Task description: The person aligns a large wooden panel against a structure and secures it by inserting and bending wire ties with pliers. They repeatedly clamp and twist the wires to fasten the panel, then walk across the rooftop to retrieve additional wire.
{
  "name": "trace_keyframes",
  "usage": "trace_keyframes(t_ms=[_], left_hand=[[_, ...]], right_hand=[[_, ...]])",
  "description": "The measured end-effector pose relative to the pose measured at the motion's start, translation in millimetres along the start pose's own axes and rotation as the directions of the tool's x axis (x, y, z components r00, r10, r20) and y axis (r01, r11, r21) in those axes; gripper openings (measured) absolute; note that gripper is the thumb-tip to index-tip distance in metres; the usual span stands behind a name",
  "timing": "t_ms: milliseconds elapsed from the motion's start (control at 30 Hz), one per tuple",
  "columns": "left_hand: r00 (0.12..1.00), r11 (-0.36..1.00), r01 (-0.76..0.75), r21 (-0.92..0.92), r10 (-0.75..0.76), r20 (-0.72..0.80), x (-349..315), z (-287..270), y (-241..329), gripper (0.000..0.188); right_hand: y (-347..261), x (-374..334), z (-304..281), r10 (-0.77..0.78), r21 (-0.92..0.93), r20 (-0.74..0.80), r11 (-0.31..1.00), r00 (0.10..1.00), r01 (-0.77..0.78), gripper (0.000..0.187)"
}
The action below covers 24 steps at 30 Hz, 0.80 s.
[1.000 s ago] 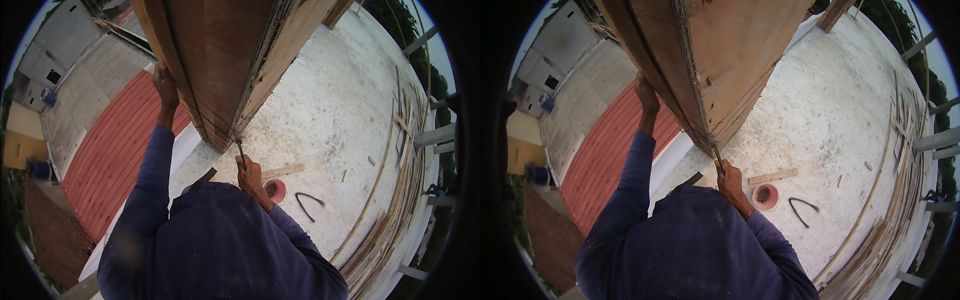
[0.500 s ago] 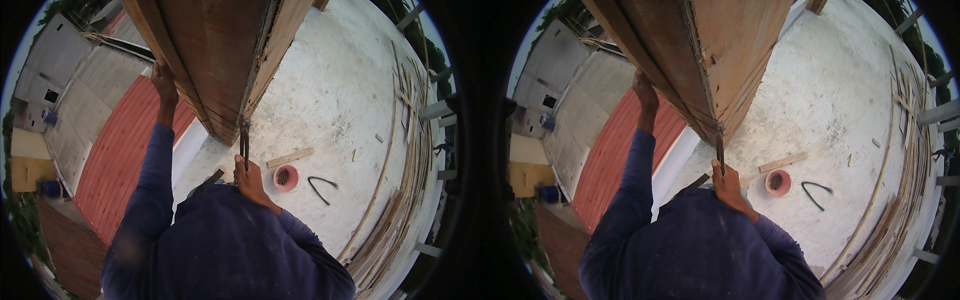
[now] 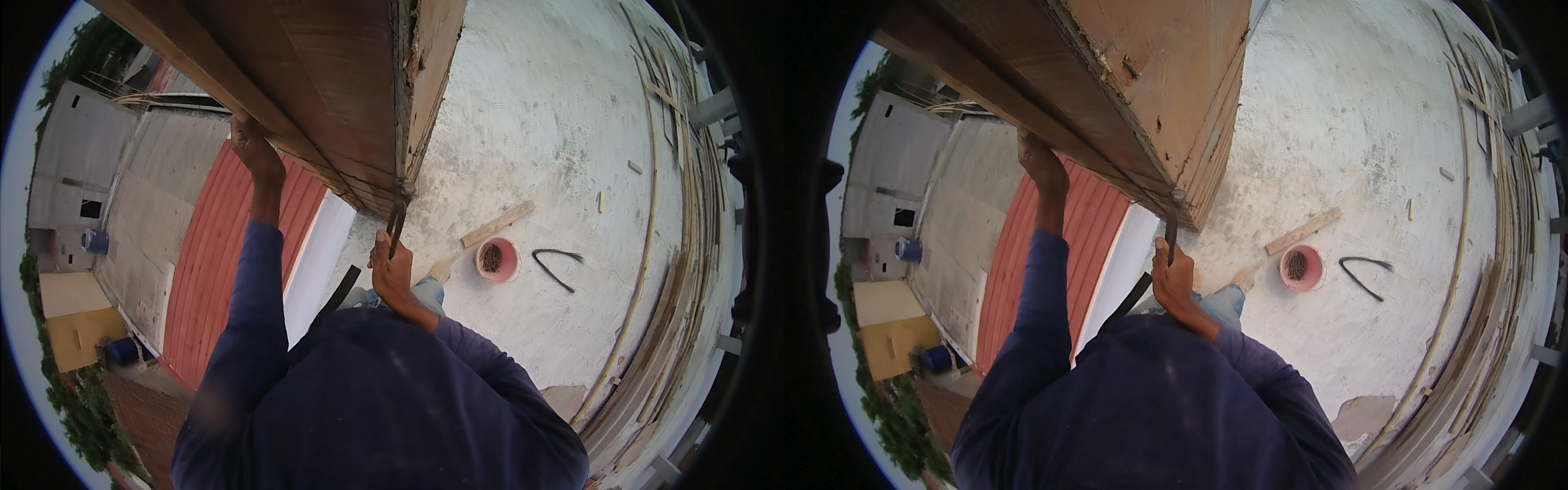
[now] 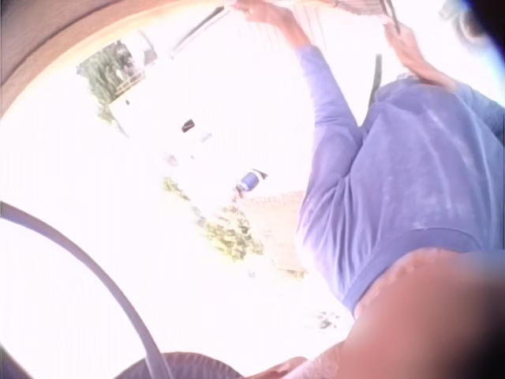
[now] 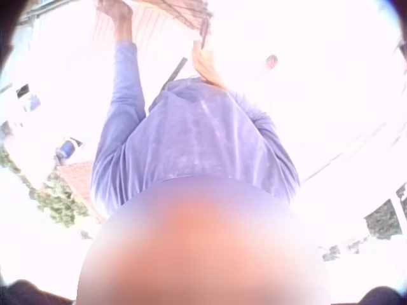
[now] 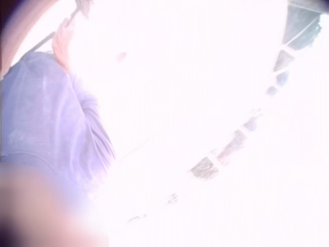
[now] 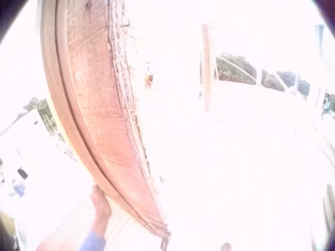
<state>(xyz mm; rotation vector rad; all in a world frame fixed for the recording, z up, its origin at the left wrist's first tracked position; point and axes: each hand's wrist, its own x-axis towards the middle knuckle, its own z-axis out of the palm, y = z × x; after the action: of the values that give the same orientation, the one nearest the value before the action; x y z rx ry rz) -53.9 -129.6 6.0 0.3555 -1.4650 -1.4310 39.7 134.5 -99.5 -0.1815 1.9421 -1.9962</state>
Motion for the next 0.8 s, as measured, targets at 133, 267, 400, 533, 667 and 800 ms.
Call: trace_keyframes(t_ms=[133, 267, 400, 533, 667, 800], left_hand=[[1.0, 0.996, 0.016, 0.083, -0.018, 0.025, 0, -3, 7, 0.053], [0.999, 0.995, -0.004, 0.102, -0.001, 0.052, 2, -3, 8, 0.058], [0.996, 0.999, 0.018, 0.043, -0.021, 0.086, 5, -6, 4, 0.055], [0.989, 0.999, 0.038, 0.002, -0.038, 0.142, 12, -12, 5, 0.052], [0.97, 0.995, -0.023, 0.1, 0.046, -0.238, 3, -3, 3, 0.052], [0.931, 0.97, 0.188, 0.155, -0.126, -0.343, -46, -17, 15, 0.051]], right_hand=[[3, 4, 17, -0.087, -0.018, -0.077, 0.996, 0.993, 0.086, 0.05], [5, 13, 30, -0.159, 0.001, -0.111, 0.987, 0.981, 0.16, 0.05], [10, 22, 33, -0.197, -0.042, -0.125, 0.98, 0.972, 0.194, 0.047], [3, 15, 26, -0.078, 0.04, -0.065, 0.996, 0.995, 0.08, 0.051], [-32, -8, 5, 0.156, 0.284, 0.222, 0.934, 0.962, -0.217, 0.05], [-71, -26, -24, 0.224, 0.51, 0.645, 0.585, 0.73, -0.63, 0.053]])
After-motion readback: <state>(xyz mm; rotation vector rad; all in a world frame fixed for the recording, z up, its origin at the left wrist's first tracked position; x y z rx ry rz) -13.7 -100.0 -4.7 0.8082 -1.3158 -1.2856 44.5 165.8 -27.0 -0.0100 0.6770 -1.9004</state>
